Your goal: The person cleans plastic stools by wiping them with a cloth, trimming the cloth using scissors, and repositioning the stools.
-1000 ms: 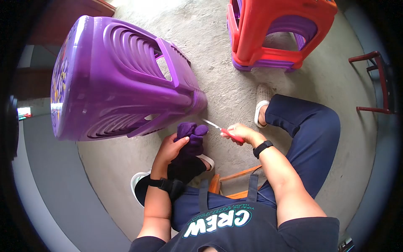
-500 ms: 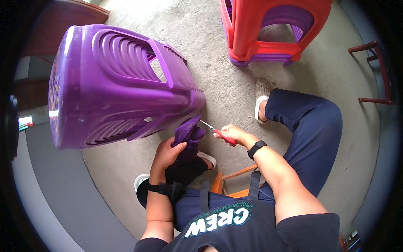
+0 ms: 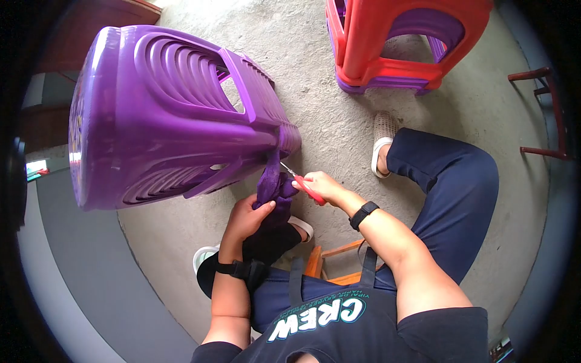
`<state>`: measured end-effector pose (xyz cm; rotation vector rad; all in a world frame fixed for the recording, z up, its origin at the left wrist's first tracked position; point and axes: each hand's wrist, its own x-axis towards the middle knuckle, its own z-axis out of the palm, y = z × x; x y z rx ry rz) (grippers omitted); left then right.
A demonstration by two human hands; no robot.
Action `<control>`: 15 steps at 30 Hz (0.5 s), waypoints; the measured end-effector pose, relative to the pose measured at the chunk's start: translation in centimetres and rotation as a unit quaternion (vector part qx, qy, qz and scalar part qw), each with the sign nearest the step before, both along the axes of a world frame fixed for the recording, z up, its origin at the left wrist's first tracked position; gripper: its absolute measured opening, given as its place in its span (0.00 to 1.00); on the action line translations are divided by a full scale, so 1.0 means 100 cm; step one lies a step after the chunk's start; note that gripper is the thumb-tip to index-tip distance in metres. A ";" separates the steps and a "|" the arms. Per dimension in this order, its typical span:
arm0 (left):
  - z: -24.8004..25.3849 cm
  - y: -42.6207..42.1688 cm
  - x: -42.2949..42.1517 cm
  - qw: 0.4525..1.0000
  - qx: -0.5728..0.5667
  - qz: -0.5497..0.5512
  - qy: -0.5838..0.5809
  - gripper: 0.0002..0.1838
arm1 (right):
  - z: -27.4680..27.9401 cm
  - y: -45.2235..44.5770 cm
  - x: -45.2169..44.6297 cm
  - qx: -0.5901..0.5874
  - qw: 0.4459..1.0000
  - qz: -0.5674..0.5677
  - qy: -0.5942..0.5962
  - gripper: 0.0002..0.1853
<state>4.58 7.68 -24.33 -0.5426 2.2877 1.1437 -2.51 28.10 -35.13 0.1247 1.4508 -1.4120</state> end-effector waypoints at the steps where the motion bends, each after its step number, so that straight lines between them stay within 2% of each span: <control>1: 0.000 0.000 0.000 1.000 -0.002 -0.002 0.000 0.22 | -0.002 -0.002 -0.001 0.008 1.000 0.003 0.002 0.21; 6: -0.011 -0.003 -0.001 0.999 -0.031 0.012 -0.029 0.22 | -0.014 -0.023 -0.007 0.040 0.999 0.021 -0.019 0.23; 9: -0.011 -0.003 -0.004 0.998 -0.044 0.027 -0.043 0.22 | -0.016 -0.033 -0.007 0.097 0.991 0.059 0.065 0.25; 12: -0.009 -0.002 -0.006 0.997 -0.048 0.028 -0.045 0.22 | -0.021 -0.044 0.006 0.170 0.960 0.040 0.218 0.26; 15: -0.004 0.000 -0.006 0.997 -0.059 0.005 -0.039 0.22 | 0.017 -0.042 -0.005 0.171 0.965 0.064 0.187 0.24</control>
